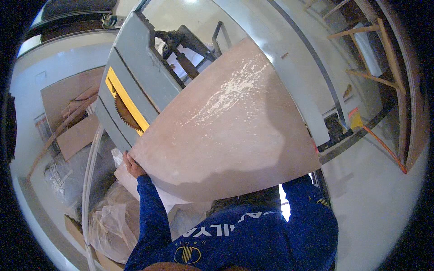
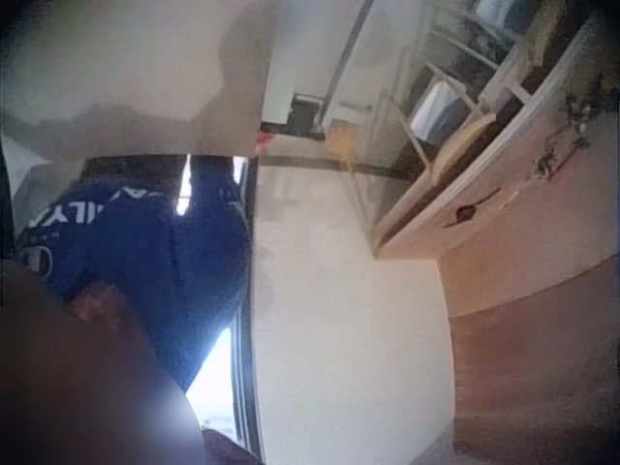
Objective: The person positions a large sheet of plywood on a table saw, measures and marks it with a tape measure and pencil, then cuts the sheet using the saw. The person repeats the process with another sheet, measuring and cutting it as well.
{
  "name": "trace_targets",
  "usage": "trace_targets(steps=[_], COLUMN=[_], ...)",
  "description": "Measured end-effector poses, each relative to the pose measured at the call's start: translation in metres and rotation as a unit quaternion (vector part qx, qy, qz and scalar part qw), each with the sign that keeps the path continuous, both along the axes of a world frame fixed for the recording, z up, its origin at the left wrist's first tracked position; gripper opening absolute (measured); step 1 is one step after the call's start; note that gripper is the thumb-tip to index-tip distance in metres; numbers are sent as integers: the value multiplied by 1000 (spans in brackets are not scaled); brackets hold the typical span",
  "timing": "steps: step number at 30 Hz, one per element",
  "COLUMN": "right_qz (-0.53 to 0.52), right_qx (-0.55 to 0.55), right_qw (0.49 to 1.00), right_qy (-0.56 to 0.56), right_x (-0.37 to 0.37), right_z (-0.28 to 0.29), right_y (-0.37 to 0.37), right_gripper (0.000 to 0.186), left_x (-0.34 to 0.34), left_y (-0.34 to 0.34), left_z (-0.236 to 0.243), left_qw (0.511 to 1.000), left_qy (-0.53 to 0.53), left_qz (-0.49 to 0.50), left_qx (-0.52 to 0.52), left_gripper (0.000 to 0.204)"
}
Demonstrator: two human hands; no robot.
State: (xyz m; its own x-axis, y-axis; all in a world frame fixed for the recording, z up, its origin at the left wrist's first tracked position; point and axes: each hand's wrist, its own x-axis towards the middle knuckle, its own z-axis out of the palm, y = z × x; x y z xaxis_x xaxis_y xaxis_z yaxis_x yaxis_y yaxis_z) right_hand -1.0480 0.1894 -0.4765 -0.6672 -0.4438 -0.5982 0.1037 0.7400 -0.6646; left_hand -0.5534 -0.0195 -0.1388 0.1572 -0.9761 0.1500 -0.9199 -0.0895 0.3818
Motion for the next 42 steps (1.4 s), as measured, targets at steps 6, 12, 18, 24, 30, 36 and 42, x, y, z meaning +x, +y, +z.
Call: trace_targets(steps=[6,12,18,24,30,36,42], right_qz=[6,23,39,48,61,84,117], right_qx=[4,6,10,18,44,78,89], right_qw=[1000,1000,999,999,997,993,989], right_qy=[-9,-13,-15,-15,-3,23,32], right_x=[0,0,1,-1,-7,-15,-18], right_z=[6,15,21,24,3,-42,-72], right_y=[2,3,7,12,21,30,59], right_gripper=[33,33,33,33,33,34,35], left_x=[-4,-6,-7,-8,-10,2,8], left_y=[-1,1,0,0,0,3,2], left_z=[1,3,2,3,3,1,-1], left_qw=[1000,1000,1000,1000,1000,999,1000], left_qy=[7,7,-13,0,-19,-44,2], left_qz=[1,-15,3,-2,-1,-20,-11], left_qx=[4,-9,-13,-6,-4,-8,-8], left_gripper=[49,50,47,46,46,46,44])
